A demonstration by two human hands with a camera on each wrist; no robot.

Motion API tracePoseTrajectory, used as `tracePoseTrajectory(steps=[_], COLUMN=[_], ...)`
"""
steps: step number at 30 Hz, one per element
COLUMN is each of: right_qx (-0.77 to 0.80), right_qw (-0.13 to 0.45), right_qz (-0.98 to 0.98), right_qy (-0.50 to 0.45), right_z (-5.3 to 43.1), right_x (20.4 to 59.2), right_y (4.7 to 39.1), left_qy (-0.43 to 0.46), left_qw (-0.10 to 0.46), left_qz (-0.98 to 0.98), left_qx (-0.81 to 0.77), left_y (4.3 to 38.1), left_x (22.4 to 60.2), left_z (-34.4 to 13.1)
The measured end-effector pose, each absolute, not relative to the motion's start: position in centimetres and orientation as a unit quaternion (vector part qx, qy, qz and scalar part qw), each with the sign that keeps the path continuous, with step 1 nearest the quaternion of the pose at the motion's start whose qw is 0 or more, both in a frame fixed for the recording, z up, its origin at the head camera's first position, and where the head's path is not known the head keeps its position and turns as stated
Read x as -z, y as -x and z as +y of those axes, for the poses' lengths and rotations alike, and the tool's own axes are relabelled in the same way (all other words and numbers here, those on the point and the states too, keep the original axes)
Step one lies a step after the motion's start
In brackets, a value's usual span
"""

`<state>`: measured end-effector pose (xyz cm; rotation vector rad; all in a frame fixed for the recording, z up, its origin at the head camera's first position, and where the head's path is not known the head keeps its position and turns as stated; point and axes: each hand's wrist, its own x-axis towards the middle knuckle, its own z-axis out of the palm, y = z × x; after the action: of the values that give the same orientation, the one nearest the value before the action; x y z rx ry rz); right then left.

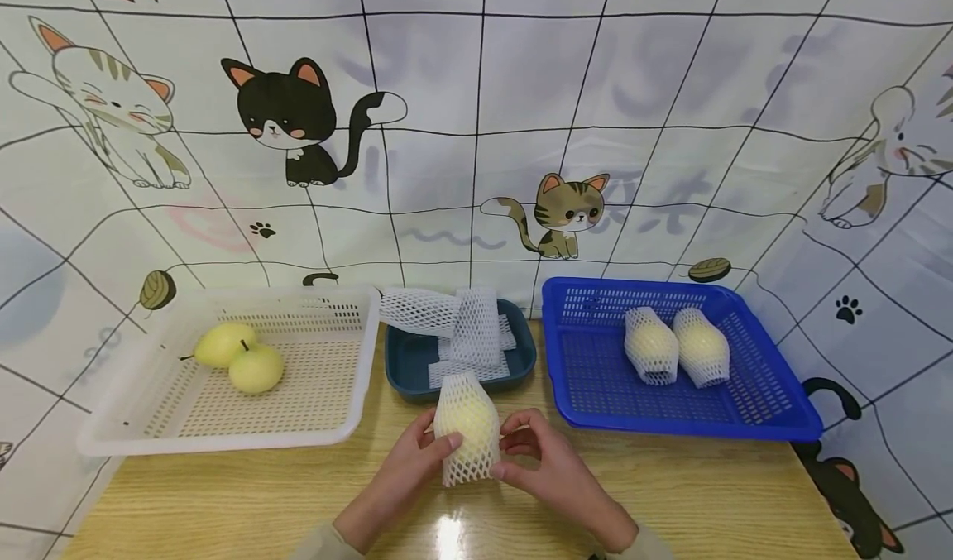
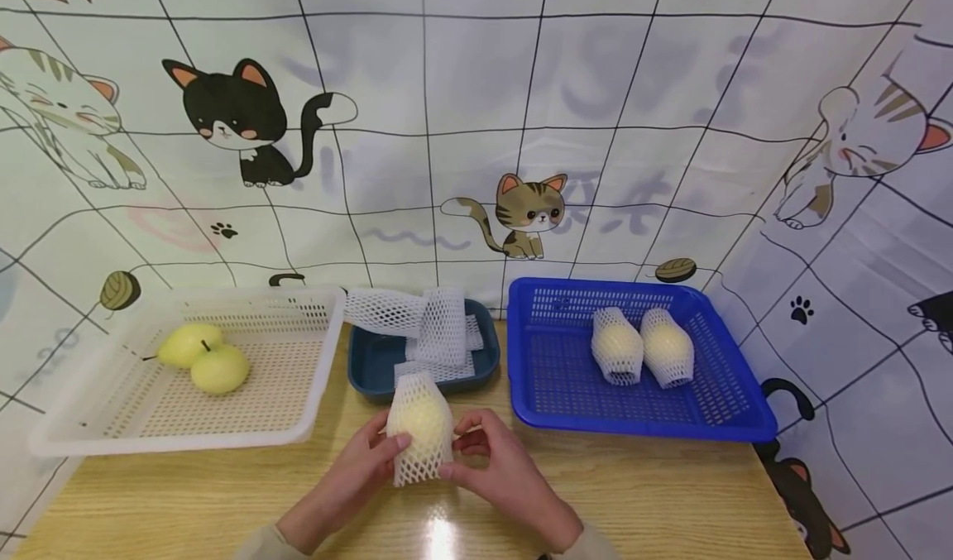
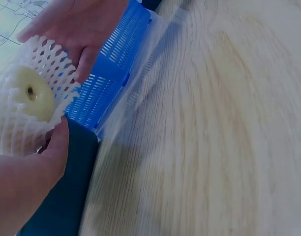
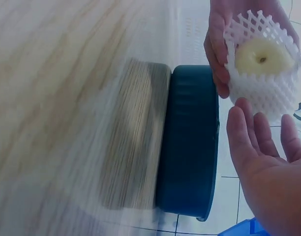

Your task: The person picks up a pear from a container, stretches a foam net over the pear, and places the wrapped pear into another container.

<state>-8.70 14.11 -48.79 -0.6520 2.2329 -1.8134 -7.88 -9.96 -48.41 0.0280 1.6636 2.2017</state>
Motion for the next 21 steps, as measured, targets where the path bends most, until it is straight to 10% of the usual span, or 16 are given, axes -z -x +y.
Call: tracePoseTrajectory(steps=[21], right_qx=[0.559], right_qw=[0.008], right_qz=[0.776], right_qy=[0.292], right_z=[13.0], right_x=[48.4], right_y=[8.4], left_qy=[0.020], left_qw=[0.163], left_qz=[0.564], left_qx=[-0.809], left_y=[7.9], left_x=[48.6], left_z=[-9.1])
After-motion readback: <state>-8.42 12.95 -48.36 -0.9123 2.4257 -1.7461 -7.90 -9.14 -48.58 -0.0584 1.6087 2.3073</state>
